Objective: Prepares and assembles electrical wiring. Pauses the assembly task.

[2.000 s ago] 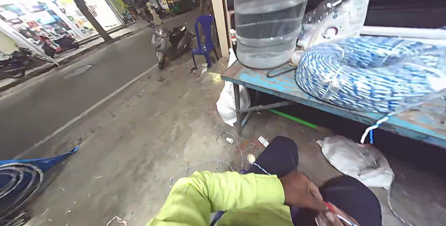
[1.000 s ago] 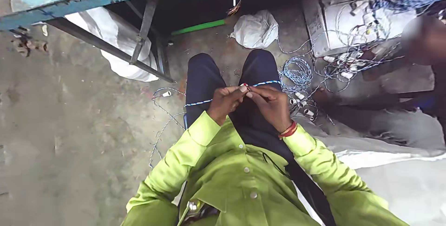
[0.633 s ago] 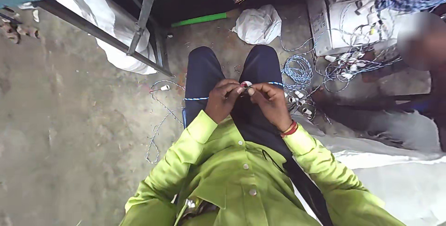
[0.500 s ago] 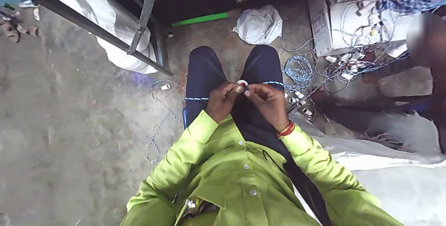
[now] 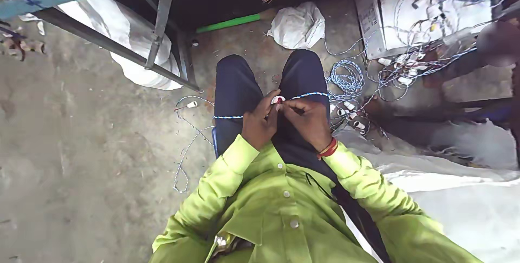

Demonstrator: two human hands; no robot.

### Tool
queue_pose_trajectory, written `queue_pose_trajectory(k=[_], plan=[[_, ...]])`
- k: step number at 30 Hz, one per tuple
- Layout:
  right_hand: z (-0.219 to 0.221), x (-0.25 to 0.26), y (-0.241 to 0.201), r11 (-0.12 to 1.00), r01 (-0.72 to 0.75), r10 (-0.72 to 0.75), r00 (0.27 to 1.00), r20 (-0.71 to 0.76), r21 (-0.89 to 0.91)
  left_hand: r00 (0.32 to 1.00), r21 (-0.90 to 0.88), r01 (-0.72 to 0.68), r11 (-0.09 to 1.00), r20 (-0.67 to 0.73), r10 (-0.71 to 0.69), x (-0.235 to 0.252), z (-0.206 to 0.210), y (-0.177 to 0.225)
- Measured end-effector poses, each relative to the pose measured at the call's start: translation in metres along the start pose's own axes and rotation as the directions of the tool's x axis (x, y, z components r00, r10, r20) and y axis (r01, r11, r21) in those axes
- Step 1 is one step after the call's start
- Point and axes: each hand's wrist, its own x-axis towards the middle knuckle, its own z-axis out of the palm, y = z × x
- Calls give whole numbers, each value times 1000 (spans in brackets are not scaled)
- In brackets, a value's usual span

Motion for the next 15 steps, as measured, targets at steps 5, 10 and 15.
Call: queue_pose_trajectory(k=[5,10,15], plan=[[0,1,-7,997,-70,70,997,-10,-44,973,203,-201,958,-73,219,-8,14,-2],[-9,7,-14,829,-408,332,909,250,382,945,173,-264,949,-152,290,-10,24,-10],[-24,17,-7,473,-667,381,744,548,576,976,-93,-188,978,-132,175,-7,21,-19]])
